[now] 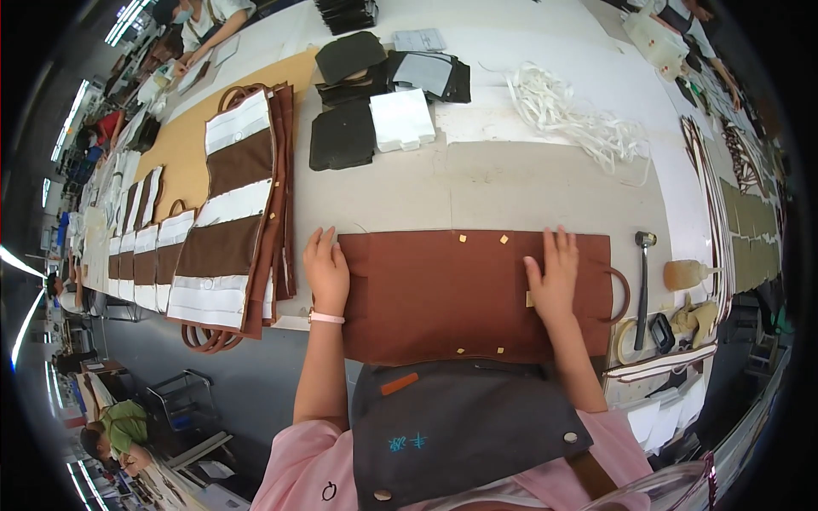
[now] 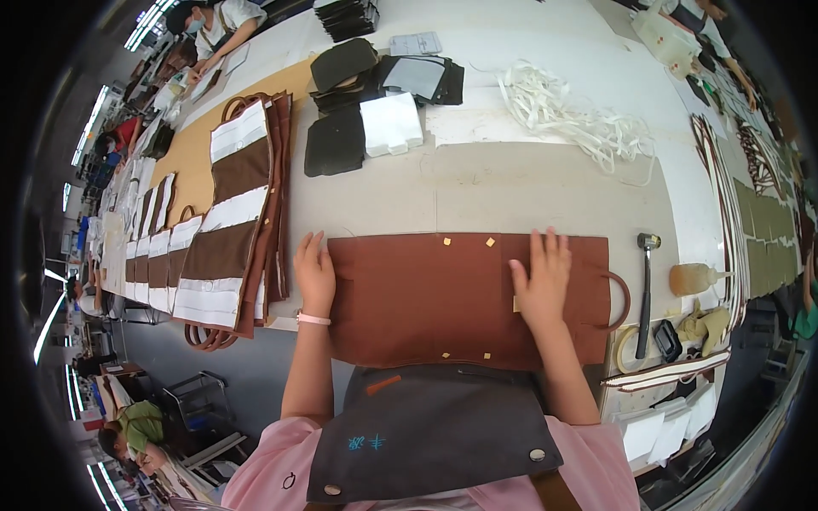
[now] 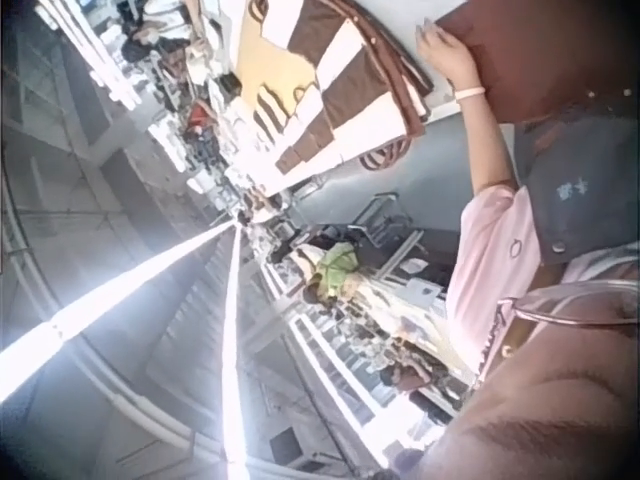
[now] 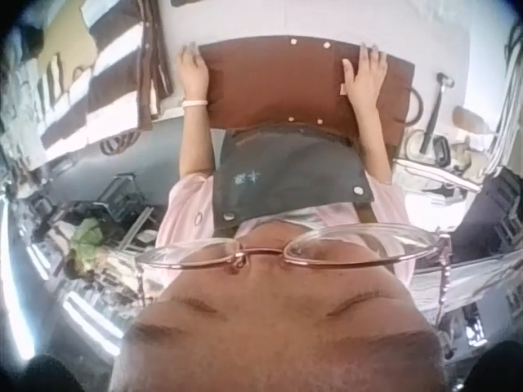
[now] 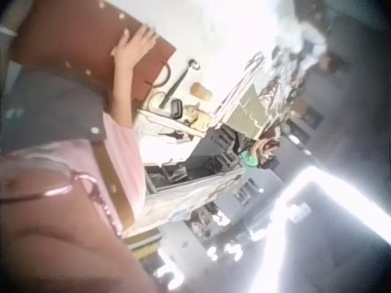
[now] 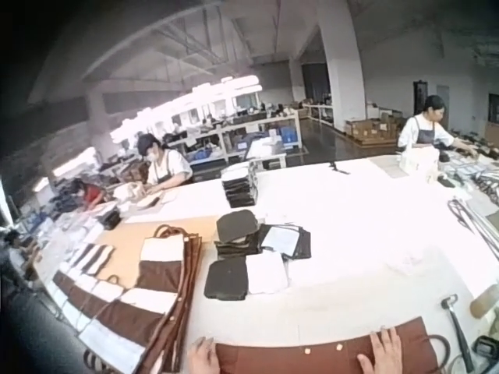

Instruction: Assembling and inspecting a leather bag by applying adhesive strips and hammering components.

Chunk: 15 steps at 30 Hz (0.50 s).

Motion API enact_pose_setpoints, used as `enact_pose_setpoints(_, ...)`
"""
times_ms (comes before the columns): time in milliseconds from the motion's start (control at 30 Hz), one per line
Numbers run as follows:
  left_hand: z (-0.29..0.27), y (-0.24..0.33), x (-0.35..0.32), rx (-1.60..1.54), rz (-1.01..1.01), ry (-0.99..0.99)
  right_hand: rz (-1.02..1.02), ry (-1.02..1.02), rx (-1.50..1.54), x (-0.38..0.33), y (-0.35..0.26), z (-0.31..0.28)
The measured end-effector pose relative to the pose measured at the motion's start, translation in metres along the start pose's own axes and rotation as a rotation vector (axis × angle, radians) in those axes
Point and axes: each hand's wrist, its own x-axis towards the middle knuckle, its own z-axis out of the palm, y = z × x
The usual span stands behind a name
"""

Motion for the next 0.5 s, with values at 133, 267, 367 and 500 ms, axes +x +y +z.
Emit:
enact_pose_setpoints(133, -0.025, -0.023, -0.008, -0.096, -0.161, -0.105, 0.218, 0.128, -0.344, -0.011, 0.090, -0.043)
enact_pose_setpoints(267, -0.047, -0.033, -0.005, -0.284, -0.298, -0.368, 0.410, -0.005, -0.236, -0.026, 0.164, -0.081)
enact_pose_setpoints(367, -0.052, -0.052, -0.010, -0.438, -0.270, -0.456, 0.386, -0.109, -0.048, -0.030, 0.180, -0.088)
enact_pose_setpoints(500, -0.081, -0.017, -0.009, -0.136, -0.118, -0.412, 0.385, -0.242, -0.083, -0.023, 0.168, -0.100)
